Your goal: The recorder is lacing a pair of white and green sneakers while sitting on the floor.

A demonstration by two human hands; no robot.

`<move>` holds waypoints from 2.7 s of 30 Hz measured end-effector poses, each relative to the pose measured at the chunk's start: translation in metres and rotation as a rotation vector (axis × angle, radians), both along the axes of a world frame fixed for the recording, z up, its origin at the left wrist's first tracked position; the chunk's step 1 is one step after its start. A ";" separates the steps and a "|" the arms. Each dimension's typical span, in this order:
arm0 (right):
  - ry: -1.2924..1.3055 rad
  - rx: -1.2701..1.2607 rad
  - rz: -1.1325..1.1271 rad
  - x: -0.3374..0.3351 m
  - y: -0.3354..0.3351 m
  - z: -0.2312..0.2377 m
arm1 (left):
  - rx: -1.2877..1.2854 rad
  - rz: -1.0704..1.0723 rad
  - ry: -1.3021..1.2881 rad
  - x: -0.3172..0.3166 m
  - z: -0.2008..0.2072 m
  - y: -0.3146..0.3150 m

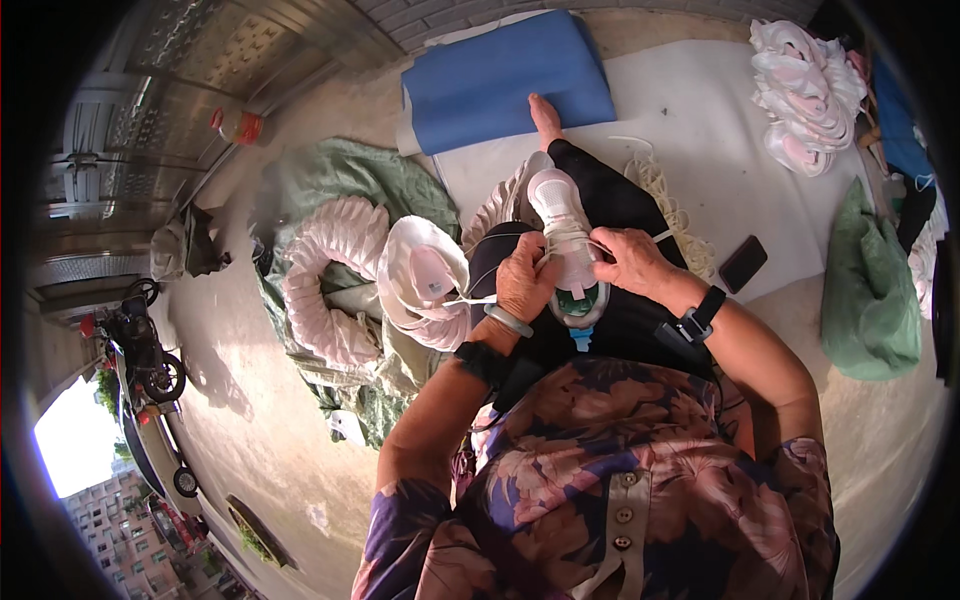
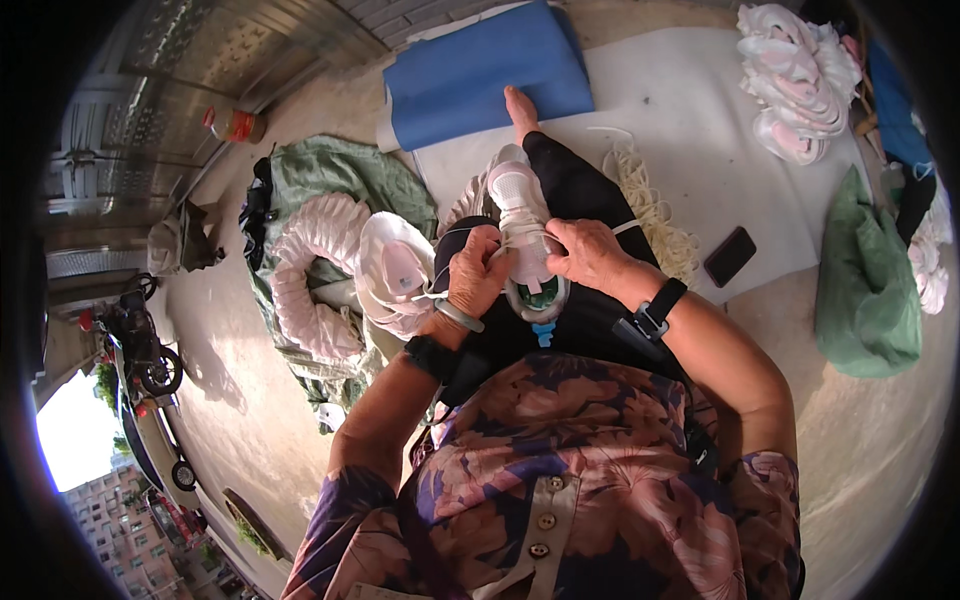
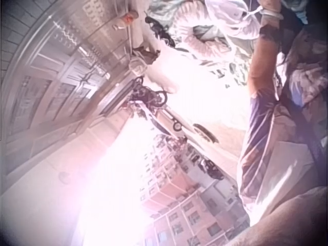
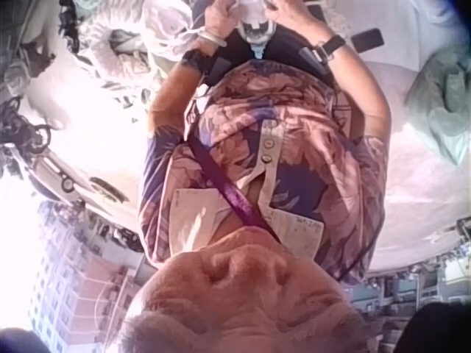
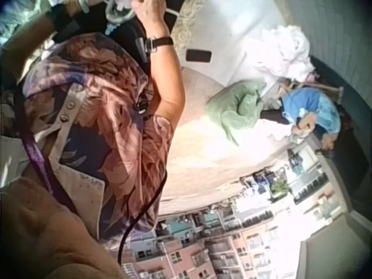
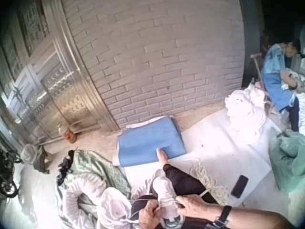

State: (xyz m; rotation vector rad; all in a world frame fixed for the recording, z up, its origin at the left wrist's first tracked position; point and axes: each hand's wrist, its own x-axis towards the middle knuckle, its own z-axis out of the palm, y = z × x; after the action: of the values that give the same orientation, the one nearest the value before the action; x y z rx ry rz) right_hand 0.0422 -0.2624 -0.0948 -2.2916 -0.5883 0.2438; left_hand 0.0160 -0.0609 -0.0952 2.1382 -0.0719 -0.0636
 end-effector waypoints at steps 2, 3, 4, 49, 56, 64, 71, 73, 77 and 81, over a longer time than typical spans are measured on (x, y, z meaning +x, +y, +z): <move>0.045 0.089 -0.001 0.001 -0.002 0.003 | 0.027 -0.015 -0.103 0.000 0.001 0.000; 0.047 0.090 0.001 0.001 -0.002 0.004 | 0.029 -0.013 -0.100 0.002 0.002 0.000; 0.026 0.118 -0.020 0.003 -0.001 0.004 | 0.086 -0.041 -0.219 0.004 0.002 0.000; 0.019 0.016 -0.052 0.005 0.003 0.012 | 0.148 -0.230 0.108 0.031 0.007 0.007; 0.037 -0.011 -0.027 0.005 0.004 0.010 | -0.539 -0.051 0.669 0.025 0.017 0.024; 0.063 -0.027 -0.024 0.005 0.004 0.012 | -0.546 -0.378 0.607 0.031 0.020 0.040; 0.204 0.082 -0.020 0.011 -0.003 0.006 | -0.585 -0.305 0.696 0.031 0.007 0.037; 0.233 0.120 -0.029 0.013 -0.005 0.002 | -0.635 -0.238 0.703 0.030 0.001 0.038; 0.425 0.413 -0.057 0.023 -0.009 -0.006 | -0.706 -0.169 0.737 0.029 -0.005 0.042; 0.575 0.495 -0.024 0.027 -0.010 -0.009 | -0.758 -0.180 0.764 0.029 -0.007 0.045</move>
State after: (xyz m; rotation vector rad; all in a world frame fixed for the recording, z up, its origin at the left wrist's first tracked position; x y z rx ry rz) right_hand 0.0693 -0.2725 -0.1040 -1.6423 -0.2776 0.6410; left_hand 0.0451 -0.0159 -0.1026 1.2396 0.1427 -0.8158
